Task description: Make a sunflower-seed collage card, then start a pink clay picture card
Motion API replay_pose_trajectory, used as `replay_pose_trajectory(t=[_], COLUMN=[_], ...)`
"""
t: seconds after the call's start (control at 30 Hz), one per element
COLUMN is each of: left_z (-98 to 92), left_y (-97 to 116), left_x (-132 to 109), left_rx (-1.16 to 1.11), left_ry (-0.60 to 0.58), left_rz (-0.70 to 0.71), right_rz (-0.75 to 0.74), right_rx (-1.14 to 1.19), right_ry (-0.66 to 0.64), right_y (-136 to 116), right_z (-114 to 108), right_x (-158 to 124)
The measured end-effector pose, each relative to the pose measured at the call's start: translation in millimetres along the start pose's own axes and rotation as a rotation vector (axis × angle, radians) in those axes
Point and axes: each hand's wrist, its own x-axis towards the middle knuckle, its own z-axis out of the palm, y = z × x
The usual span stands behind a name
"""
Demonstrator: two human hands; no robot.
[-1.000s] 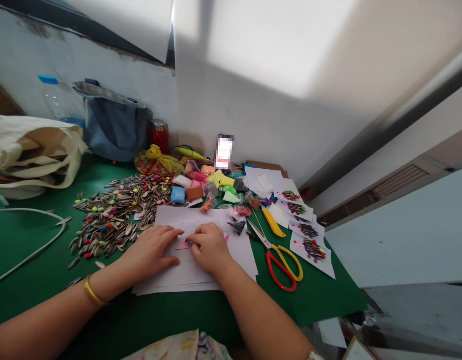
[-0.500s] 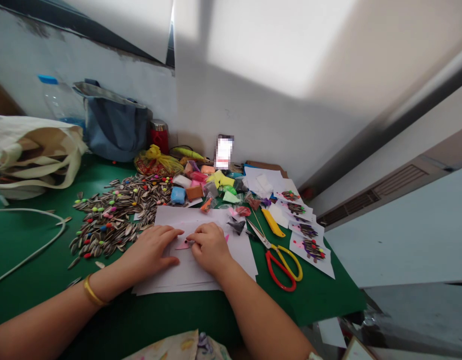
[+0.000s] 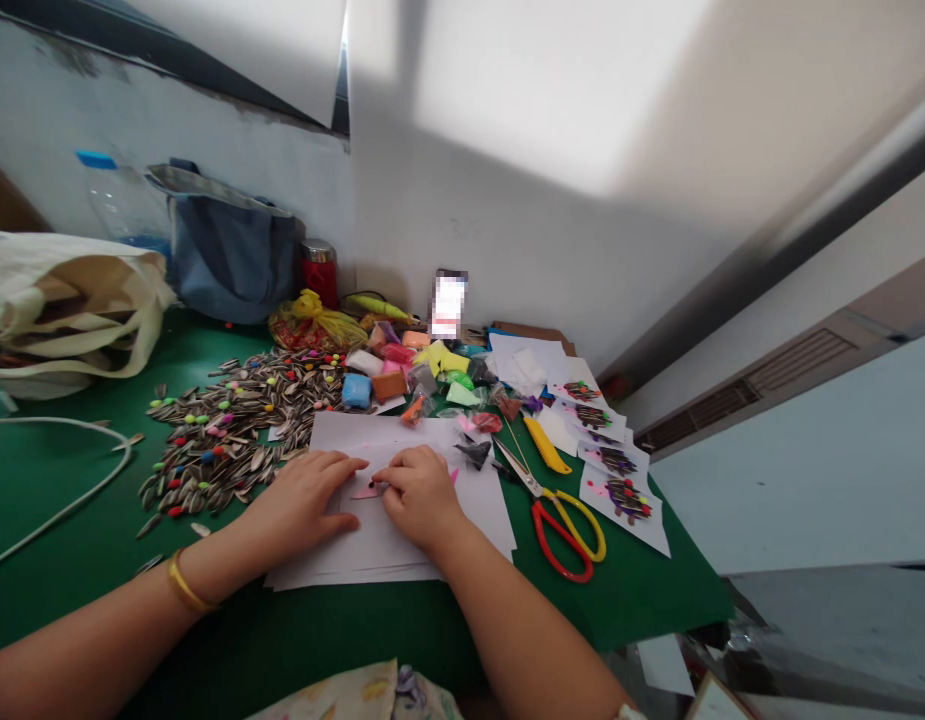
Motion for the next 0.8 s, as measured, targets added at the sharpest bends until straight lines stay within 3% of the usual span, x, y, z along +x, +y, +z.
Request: replay_pose_trajectory(t=[0.33,0.8], left_z=[0.1,-1.0], left_y=[0.1,0.8], left_x=[-0.3,0.1], left_rx=[0.000,0.011], left_ry=[0.009,-0.005], left_rz=[0.008,0.003], right_rz=[-0.001,-0.004], right_rx=[-0.010,0.014], right_ry=[-0.043,0.010], right_y=[-6.4,-3.1], right_z=[-1.6,-2.1], right_x=[-0.2,0.1])
